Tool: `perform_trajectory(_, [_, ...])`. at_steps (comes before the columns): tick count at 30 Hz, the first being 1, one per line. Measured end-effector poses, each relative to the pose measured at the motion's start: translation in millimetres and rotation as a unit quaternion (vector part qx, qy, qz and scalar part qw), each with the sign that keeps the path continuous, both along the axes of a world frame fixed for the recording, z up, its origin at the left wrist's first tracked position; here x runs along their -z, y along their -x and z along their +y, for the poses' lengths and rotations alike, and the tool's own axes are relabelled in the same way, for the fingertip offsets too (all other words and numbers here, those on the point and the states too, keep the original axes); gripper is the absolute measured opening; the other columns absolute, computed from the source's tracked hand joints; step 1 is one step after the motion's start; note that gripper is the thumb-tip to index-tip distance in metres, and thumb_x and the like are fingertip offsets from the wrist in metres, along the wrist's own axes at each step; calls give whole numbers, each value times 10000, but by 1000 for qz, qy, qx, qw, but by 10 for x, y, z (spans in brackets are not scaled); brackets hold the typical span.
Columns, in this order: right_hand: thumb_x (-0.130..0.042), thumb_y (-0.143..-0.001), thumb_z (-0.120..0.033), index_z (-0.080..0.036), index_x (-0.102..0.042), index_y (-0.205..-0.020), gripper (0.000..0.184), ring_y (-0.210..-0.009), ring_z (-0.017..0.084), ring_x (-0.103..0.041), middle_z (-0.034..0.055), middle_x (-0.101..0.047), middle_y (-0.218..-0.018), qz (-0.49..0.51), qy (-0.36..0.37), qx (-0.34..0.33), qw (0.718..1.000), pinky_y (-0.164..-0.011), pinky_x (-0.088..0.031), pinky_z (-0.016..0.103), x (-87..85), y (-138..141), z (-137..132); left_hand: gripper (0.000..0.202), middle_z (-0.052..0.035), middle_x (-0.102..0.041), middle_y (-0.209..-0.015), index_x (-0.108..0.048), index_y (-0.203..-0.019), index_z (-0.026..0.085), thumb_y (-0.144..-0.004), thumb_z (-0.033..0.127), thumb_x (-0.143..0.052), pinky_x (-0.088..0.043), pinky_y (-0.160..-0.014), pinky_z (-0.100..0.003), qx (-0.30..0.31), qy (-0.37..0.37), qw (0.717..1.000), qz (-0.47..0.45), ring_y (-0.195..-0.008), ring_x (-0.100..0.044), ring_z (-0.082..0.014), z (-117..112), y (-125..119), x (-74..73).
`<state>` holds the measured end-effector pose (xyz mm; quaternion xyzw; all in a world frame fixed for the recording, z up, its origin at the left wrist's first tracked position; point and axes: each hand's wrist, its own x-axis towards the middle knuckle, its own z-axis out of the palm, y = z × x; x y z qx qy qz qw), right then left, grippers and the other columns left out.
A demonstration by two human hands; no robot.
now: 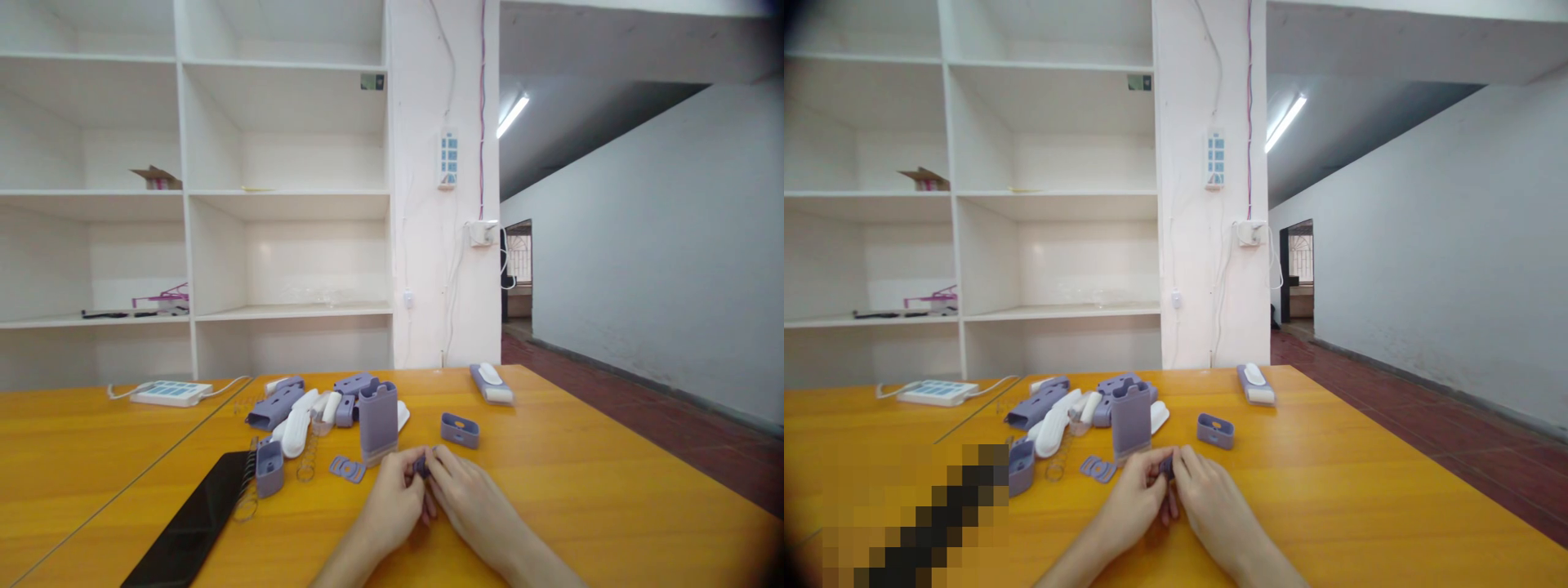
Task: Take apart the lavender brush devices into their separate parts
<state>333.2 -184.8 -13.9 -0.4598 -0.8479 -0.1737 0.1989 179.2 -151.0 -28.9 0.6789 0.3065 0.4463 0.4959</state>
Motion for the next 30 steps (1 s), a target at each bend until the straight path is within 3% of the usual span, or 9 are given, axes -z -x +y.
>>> perform_trajectory(10, [-502, -976, -92, -142, -600, -1278, 321, -1003, 274, -719, 140, -682, -1159, 88, 55, 11, 995, -868, -616, 419, -46, 8, -38, 407, 24, -589, -654, -614, -1273, 127, -905, 250, -492, -465, -470, -211, -20, -35, 999, 15, -506, -560, -120, 9, 15, 84])
perform_trajectory(15, [-518, -964, -109, -171, -588, -1298, 347, -1076, 276, -702, 146, -665, -1233, 131, 62, 6, 989, -935, -589, 420, -53, -9, -59, 426, -18, -613, -781, -588, -1333, 134, -943, 250, -461, -496, -513, -238, -63, -68, 995, 37, -557, -586, -130, -4, 48, 104])
perform_trajectory(21, [-529, -958, -110, -212, -608, -1263, 330, -1040, 245, -705, 98, -684, -1154, 197, 79, -17, 977, -935, -583, 387, -67, -11, -46, 432, 10, -601, -668, -592, -1340, 121, -954, 270, -468, -482, -480, -222, -52, -68, 995, 44, -505, -568, -125, -17, 58, 45])
perform_trajectory(26, [-507, -968, -84, -156, -633, -1258, 325, -1012, 251, -712, 133, -691, -1130, 151, 59, -22, 986, -924, -595, 389, -4, -39, 9, 364, 11, -611, -632, -689, -1184, 132, -960, 331, -482, -464, -443, -199, -49, -72, 995, 44, -492, -582, -125, -36, 42, -36])
perform_trajectory(30, [-509, -937, -35, -98, -592, -1337, 413, -987, 268, -714, 158, -701, -1106, 74, -3, -8, 997, -882, -615, 397, 77, -63, 81, 369, 33, -571, -542, -705, -1129, 120, -962, 352, -473, -440, -405, -186, -37, -69, 996, 45, -421, -547, -114, -39, 36, -81])
